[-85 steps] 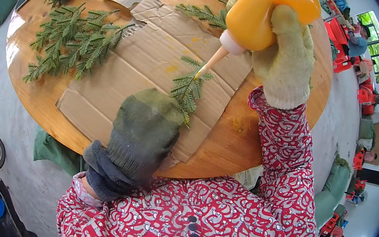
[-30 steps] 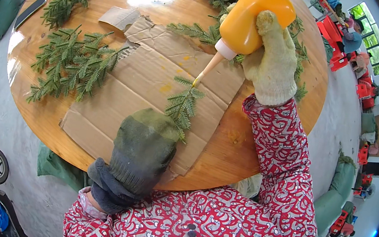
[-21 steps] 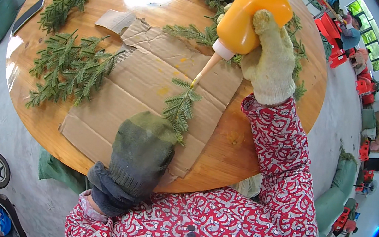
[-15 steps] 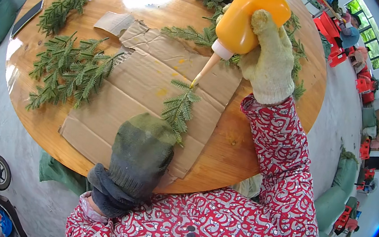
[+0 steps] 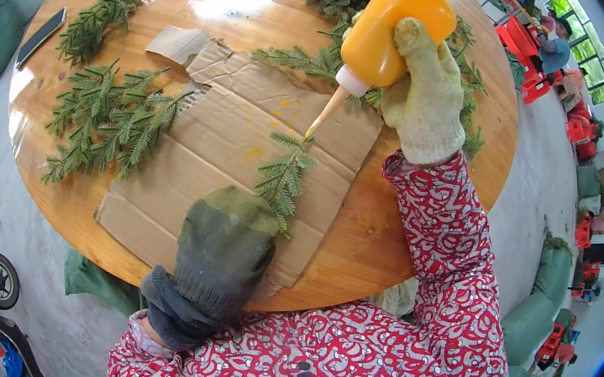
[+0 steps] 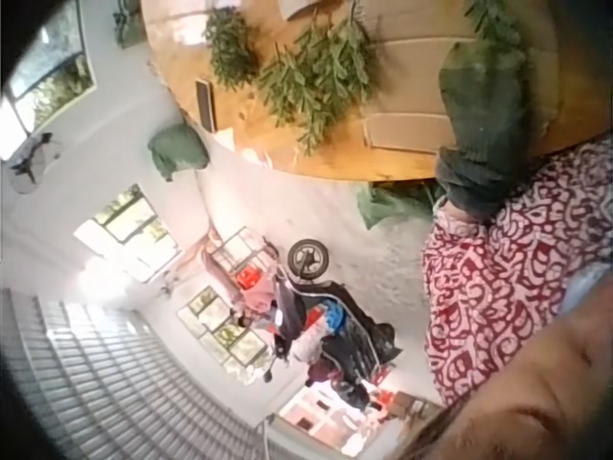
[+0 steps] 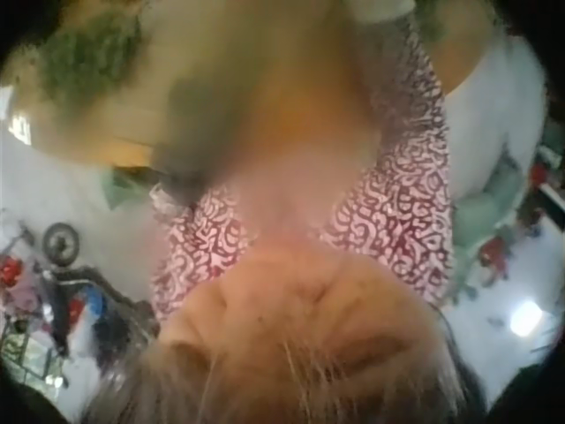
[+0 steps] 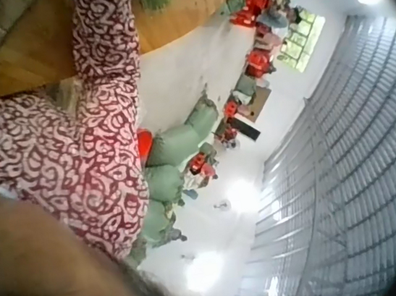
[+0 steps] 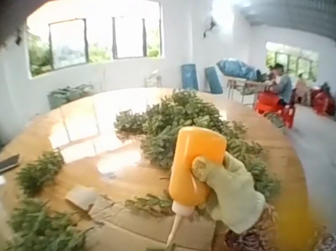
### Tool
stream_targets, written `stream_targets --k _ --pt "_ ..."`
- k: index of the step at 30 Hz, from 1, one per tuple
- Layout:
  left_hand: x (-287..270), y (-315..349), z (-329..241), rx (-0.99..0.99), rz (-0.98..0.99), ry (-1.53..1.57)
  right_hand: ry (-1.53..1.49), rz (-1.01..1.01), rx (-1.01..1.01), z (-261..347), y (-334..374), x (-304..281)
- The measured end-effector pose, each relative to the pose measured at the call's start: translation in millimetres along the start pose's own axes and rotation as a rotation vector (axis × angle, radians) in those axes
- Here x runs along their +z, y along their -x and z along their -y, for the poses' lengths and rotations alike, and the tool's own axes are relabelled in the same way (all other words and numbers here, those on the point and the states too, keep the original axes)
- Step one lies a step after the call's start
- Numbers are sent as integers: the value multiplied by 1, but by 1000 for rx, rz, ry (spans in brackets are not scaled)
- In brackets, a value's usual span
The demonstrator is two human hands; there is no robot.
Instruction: The person applies glue onto artificial foliage branches on a piece of cardboard using a squeeze bottle.
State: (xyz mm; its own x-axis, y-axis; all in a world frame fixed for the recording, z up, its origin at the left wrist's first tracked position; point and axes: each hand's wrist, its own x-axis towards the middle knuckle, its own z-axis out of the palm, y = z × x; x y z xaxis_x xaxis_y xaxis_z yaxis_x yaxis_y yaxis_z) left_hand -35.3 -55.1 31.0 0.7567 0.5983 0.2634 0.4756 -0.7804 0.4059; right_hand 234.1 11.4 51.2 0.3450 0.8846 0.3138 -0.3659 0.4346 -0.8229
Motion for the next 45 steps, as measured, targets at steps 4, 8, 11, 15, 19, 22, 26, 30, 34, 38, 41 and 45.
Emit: stream_targets --k 4,8,11,15,19,22,26,30,34,38,41,45 --pt "3 3 3 25 -46 -7 61 -31 -16 -2 -1 -1" --pt "3 1 1 27 -50 -1 77 -39 -15 0 -1 -4" --pt "2 0 0 5 -18 30 76 -28 -10 0 -1 -6" --pt "6 4 1 27 -53 3 82 -44 0 1 0 -6" --pt "4 1 -1 21 -48 24 100 -32 5 1 1 -8" --pt "5 2 0 25 -54 33 80 -47 18 1 1 -8" --pt "8 5 1 29 -62 7 78 -45 19 1 1 -12" --pt "10 7 3 44 -90 -4 54 -33 17 -2 -2 -13" --pt "7 2 2 24 -63 11 79 -78 35 1 -1 -9" --pt "12 3 8 58 -128 -19 -34 -84 89 -1 -10 -20" --pt "13 2 11 76 -150 -32 -146 -5 214 2 -13 -25" --pt "13 2 15 97 -115 -42 -353 182 345 1 -17 -35"
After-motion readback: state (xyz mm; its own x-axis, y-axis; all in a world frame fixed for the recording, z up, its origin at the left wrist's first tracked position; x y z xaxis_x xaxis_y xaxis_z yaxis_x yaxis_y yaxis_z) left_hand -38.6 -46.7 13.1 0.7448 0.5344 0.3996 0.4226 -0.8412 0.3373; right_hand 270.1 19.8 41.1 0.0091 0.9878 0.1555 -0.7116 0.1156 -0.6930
